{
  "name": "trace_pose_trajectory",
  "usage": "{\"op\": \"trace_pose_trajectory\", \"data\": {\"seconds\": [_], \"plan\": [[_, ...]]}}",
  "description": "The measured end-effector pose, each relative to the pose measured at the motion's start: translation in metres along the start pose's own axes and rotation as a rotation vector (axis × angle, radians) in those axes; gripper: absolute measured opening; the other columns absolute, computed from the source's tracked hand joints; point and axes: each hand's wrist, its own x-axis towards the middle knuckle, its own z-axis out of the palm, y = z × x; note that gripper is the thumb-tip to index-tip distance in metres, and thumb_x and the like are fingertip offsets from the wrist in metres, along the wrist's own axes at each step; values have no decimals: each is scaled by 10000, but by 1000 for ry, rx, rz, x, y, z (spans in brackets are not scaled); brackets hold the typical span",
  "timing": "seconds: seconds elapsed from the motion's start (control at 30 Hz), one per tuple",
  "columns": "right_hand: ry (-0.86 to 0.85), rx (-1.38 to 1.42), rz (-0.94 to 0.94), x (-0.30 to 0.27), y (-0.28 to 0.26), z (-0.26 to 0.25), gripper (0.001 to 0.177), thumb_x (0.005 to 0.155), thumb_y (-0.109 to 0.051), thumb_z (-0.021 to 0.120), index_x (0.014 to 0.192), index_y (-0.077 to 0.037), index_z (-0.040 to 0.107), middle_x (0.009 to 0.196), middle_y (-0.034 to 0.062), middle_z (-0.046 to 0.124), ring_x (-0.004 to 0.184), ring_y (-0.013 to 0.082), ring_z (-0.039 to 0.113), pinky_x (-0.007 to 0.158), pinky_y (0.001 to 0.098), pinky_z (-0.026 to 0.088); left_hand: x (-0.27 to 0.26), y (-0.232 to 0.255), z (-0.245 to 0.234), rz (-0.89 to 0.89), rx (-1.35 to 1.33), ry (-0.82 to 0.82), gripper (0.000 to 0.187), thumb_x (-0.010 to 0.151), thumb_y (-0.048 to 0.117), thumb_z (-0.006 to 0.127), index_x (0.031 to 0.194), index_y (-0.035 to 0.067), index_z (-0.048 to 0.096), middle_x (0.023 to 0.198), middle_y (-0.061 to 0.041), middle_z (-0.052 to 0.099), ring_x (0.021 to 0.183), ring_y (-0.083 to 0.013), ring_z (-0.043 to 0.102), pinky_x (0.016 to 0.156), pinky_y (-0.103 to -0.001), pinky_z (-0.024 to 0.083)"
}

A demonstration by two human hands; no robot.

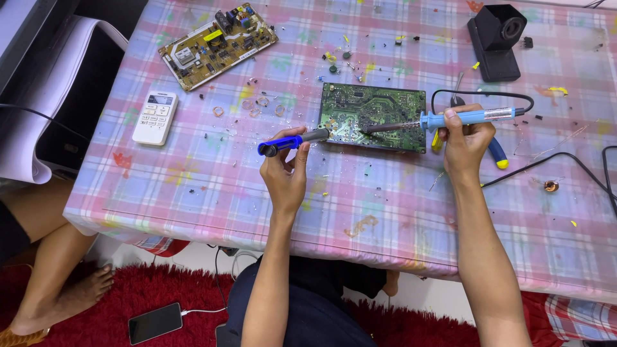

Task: The person is soldering a green circuit board on a table. They use a soldering iron in their right hand and a desoldering pump in their left hand to work on the board's components.

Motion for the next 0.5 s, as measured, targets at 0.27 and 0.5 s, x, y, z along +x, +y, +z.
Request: {"op": "trace_pose_trajectory", "data": {"seconds": [0.27, 0.5], "plan": [[0, 8, 10, 1, 2, 0, 151, 886, -93, 654, 815, 7, 564, 645, 118, 557, 448, 106, 497, 433, 227, 425, 0, 1, 1, -1, 3, -4, 193, 873, 61, 586, 1038, 70, 488, 1017, -104, 629, 928, -340, 630, 620, -335, 585], [11, 16, 14, 1, 1, 1, 160, 884, -107, 663, 821, 1, 564, 659, 120, 565, 455, 102, 500, 436, 224, 429, 1, -1, -1, 2, 15, -2, 196, 872, 63, 588, 1037, 76, 484, 1019, -101, 627, 927, -339, 631, 622, -334, 585]]}}
